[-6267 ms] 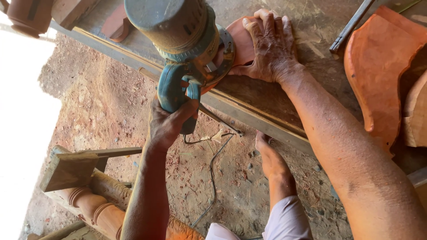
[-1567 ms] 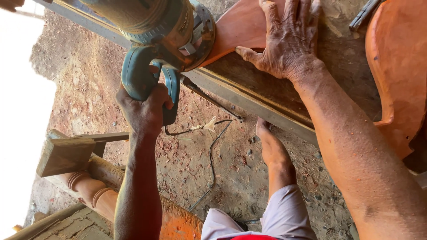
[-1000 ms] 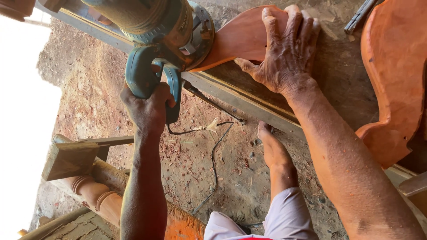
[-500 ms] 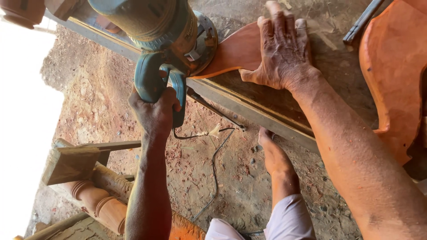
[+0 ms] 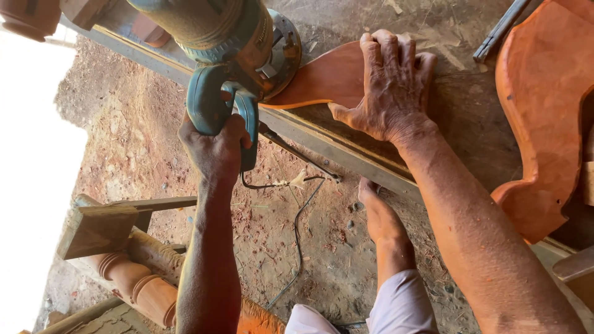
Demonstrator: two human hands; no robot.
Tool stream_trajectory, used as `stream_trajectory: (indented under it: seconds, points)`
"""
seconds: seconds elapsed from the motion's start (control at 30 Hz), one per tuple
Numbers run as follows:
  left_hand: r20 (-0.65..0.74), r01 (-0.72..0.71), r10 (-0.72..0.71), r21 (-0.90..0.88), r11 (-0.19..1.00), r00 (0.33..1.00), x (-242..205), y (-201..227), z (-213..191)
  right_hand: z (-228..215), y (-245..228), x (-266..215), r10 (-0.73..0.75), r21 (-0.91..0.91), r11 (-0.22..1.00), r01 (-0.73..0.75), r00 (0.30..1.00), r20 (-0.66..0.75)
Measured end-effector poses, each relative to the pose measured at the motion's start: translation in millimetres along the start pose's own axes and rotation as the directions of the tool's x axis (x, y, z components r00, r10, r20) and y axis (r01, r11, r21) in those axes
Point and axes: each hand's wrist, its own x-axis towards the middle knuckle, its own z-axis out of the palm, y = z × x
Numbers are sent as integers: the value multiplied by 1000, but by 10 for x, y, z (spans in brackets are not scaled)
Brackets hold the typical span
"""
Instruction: Shaping the edges of wooden furniture components using a hand-held power router.
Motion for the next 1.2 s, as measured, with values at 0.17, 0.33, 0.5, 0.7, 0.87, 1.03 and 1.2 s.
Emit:
stream_trajectory:
  seconds: [0.17, 0.33, 0.5, 0.7, 0.87, 1.03, 1.2]
  points:
    - [3, 11, -11, 19, 1000, 1000, 0, 32, 18, -71, -82, -41, 38, 29, 999, -37, 999, -6]
    - [18, -21, 21, -4, 1000, 1000, 45, 16, 30, -160, -188, -90, 89, 65, 994, -89, 996, 15]
    - [33, -10, 11, -35, 999, 999, 112, -16, 38, -176, -273, -163, 148, 108, 983, -147, 989, 4]
    - [0, 25, -25, -25, 999, 1000, 86, 62, 73, -254, -376, -215, 158, 82, 984, -159, 987, 17]
    - [19, -26, 25, 25, 999, 1000, 88, 96, 70, -269, -415, -220, 184, 90, 979, -185, 983, 24]
    - [-2, -14, 14, 46, 999, 1000, 62, 93, 69, -261, -468, -266, 207, 82, 975, -209, 978, 26]
    - [3, 15, -15, 75, 997, 1000, 54, 119, 84, -281, -497, -271, 217, 78, 973, -217, 976, 11]
